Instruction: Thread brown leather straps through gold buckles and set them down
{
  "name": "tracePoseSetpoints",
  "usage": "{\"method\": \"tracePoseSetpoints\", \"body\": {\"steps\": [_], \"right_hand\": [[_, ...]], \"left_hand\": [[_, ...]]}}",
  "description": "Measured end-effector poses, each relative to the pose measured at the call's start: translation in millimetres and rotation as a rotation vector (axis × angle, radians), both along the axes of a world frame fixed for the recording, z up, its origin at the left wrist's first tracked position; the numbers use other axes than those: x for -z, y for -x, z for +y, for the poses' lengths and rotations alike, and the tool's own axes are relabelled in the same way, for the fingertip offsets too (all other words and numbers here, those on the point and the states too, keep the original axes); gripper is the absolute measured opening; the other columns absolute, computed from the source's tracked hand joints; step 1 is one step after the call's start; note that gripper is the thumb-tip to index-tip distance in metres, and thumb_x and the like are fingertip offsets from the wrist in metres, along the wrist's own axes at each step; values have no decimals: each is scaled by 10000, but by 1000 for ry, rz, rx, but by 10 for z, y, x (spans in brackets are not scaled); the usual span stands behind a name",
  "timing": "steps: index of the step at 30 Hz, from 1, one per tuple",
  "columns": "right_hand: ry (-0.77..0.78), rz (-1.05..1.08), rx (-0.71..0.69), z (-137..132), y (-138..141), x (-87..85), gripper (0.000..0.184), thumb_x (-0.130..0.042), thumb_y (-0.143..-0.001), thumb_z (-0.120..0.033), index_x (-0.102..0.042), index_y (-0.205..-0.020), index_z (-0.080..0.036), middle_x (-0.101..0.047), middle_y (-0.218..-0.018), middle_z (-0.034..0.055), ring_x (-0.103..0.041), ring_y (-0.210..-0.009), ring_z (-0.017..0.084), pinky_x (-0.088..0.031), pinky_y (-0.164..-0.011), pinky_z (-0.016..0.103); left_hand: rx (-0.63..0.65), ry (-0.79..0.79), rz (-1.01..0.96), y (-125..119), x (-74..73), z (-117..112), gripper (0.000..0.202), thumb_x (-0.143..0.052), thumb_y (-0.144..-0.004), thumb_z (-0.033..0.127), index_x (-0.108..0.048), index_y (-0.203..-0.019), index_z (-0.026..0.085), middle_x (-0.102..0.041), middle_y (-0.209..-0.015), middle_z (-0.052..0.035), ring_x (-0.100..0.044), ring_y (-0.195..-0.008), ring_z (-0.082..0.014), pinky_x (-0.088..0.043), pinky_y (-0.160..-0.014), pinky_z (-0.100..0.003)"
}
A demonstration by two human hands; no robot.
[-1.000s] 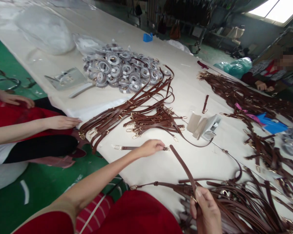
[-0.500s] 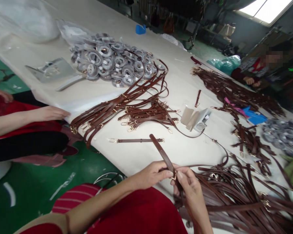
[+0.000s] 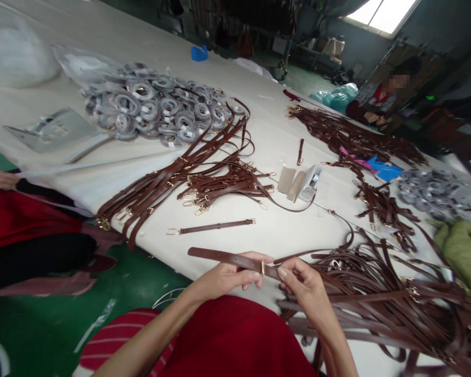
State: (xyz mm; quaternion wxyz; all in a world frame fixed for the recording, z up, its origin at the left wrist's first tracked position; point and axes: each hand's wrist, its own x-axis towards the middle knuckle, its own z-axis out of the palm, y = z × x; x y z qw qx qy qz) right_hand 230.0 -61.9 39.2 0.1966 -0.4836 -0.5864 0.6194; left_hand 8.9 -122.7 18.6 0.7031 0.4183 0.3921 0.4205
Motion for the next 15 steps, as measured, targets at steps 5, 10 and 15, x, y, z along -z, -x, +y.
{"method": "tracePoseSetpoints", "body": {"steps": [5,10,15], "right_hand": [[-16,30,-88,-16,24,57,354,-625,-888,-527,-614,-781,-190,-535,-623,-41,-436,-577,123,-329,-556,266],[-284,-37,-60,-5,-24,51,237,-579,-944,-438,-663,-914,-219,-631,-844,10,-582,-813,180,-451,-757,299],[-726,-139,-169,-153,160,-167,244,-616,-951,-327,-606,-1190,-279,-615,-1068,46,-576,-999,212,-464,-886,354]], "left_hand": [[66,18,5,-48,-55,17,416,-703,-857,387,-646,-1200,158,-699,-811,-38,-544,-639,-118,-428,-611,-231],[38,28,65,-92,-97,26,438,-693,-852,445,-635,-1181,161,-697,-835,-40,-542,-630,-116,-446,-611,-234],[-32,-50,281,-164,-80,56,306,-590,-888,444,-669,-1006,172,-632,-766,-6,-488,-560,-104,-435,-549,-230]]}}
